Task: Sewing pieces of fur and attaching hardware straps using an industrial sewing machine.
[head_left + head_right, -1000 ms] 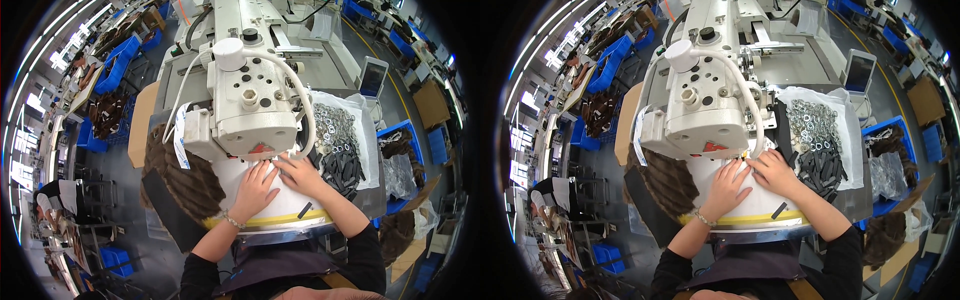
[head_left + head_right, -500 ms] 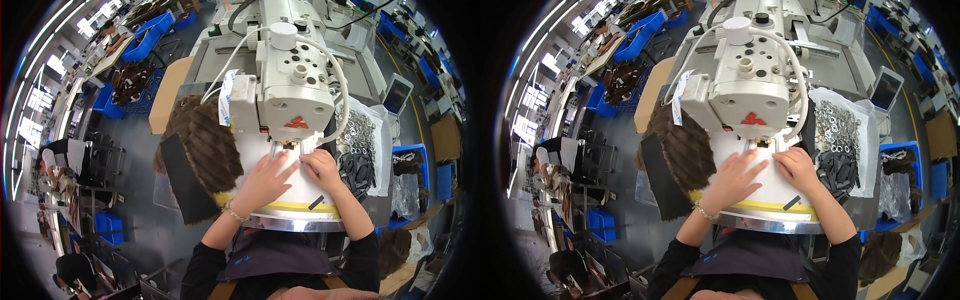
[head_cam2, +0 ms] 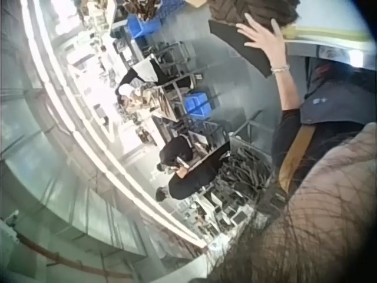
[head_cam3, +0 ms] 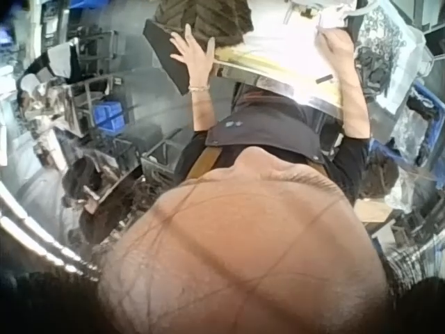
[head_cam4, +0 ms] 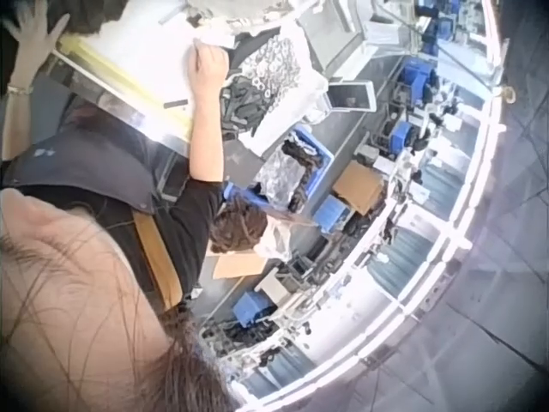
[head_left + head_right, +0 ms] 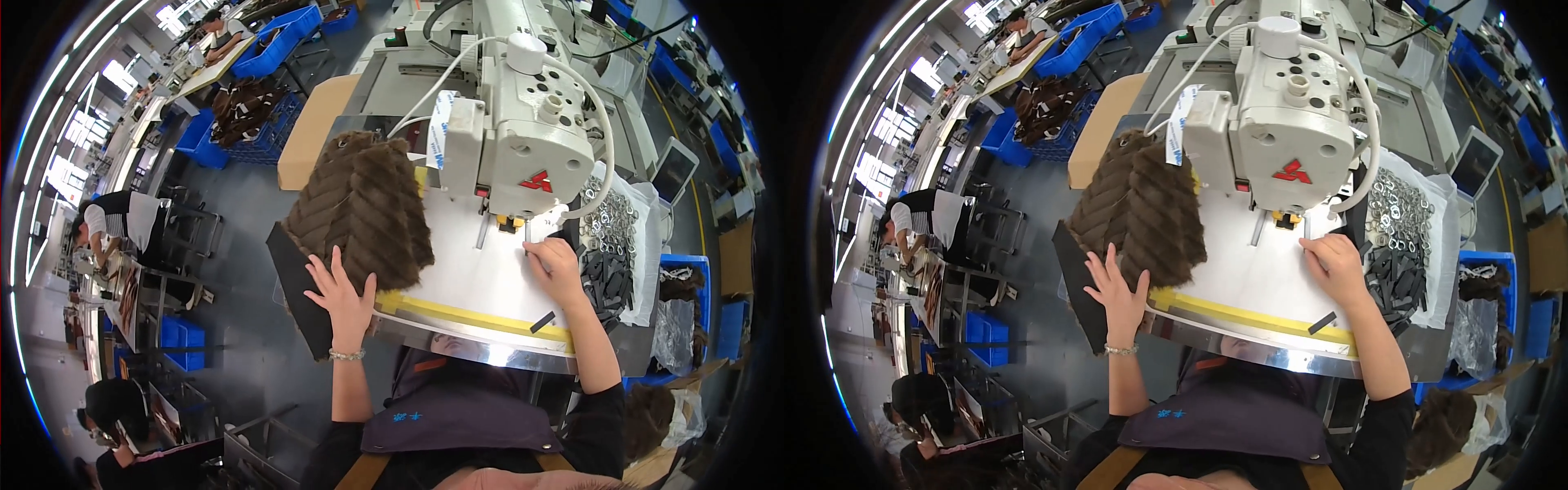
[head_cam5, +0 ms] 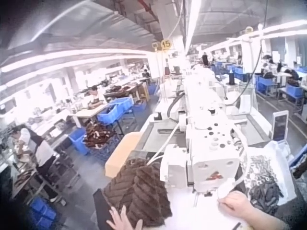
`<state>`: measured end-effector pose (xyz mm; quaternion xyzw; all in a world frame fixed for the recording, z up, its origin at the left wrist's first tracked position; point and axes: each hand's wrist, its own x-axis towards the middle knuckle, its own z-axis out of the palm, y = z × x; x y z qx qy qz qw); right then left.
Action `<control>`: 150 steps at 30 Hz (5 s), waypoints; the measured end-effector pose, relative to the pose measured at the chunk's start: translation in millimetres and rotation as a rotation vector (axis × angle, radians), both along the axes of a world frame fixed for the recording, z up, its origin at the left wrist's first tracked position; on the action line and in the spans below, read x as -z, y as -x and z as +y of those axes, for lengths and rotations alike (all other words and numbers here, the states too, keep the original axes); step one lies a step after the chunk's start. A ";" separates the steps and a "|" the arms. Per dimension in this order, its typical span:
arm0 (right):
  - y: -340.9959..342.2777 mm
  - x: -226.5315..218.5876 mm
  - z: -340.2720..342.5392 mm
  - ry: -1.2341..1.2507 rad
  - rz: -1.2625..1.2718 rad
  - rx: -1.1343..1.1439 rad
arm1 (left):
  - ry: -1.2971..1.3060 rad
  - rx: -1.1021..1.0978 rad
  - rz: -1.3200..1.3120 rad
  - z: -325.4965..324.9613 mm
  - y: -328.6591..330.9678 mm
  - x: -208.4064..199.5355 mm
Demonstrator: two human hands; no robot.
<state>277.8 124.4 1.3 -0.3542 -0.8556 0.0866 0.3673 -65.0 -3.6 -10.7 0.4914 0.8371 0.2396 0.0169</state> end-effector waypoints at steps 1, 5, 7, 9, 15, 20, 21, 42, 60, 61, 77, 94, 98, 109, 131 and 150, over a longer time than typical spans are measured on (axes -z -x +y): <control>0.1 -2.0 -1.7 0.000 0.003 0.009 | 0.060 0.016 -0.046 -1.3 5.8 -2.5; -4.5 1.7 -0.9 -0.041 0.004 0.024 | 0.026 0.056 -0.047 1.5 10.6 -8.5; -4.0 -1.1 -3.8 -0.136 -0.055 0.030 | -0.003 0.034 -0.080 -3.2 10.3 -16.8; -1.6 -14.5 -8.2 -0.186 -0.078 0.028 | -0.089 0.044 -0.204 -8.0 17.7 -29.5; 4.3 -52.0 -35.9 -0.243 -0.021 0.015 | -0.743 0.292 -0.717 -27.9 19.6 -39.3; 29.3 -18.0 -46.3 0.117 0.192 -0.194 | -0.741 0.658 -1.423 -33.6 -73.5 -43.9; 34.2 -5.6 -46.8 0.162 0.218 -0.254 | -0.685 0.707 -1.515 -35.2 -87.0 -35.8; 7.2 -2.6 -33.3 0.109 -0.066 -0.266 | -0.163 0.590 -1.527 -10.9 -129.7 2.2; 11.8 3.6 -28.6 0.079 -0.019 -0.225 | -0.058 1.007 0.254 70.5 -106.5 -54.3; 12.1 3.1 -28.1 0.063 -0.018 -0.200 | -0.049 1.046 0.248 77.0 -107.3 -49.3; 64.6 1.0 -43.5 0.227 -0.209 0.127 | -0.137 1.098 -0.038 76.1 -118.3 -2.5; 48.7 -3.0 -31.4 0.234 -0.236 0.148 | -0.094 1.176 -0.073 87.5 -112.3 4.4; 49.6 3.6 -38.2 0.253 -0.273 0.137 | -0.009 1.174 -0.230 85.0 -108.4 -6.8; 53.7 0.0 -47.1 0.202 -0.245 0.189 | -0.019 1.069 0.179 84.7 -115.4 -1.3; 38.3 -8.7 -24.9 0.039 -0.265 -0.007 | -0.178 1.138 0.417 81.3 -109.2 -0.8; 34.8 -6.5 -30.4 -0.098 -0.259 0.035 | -0.294 1.247 0.256 103.7 -107.3 -17.4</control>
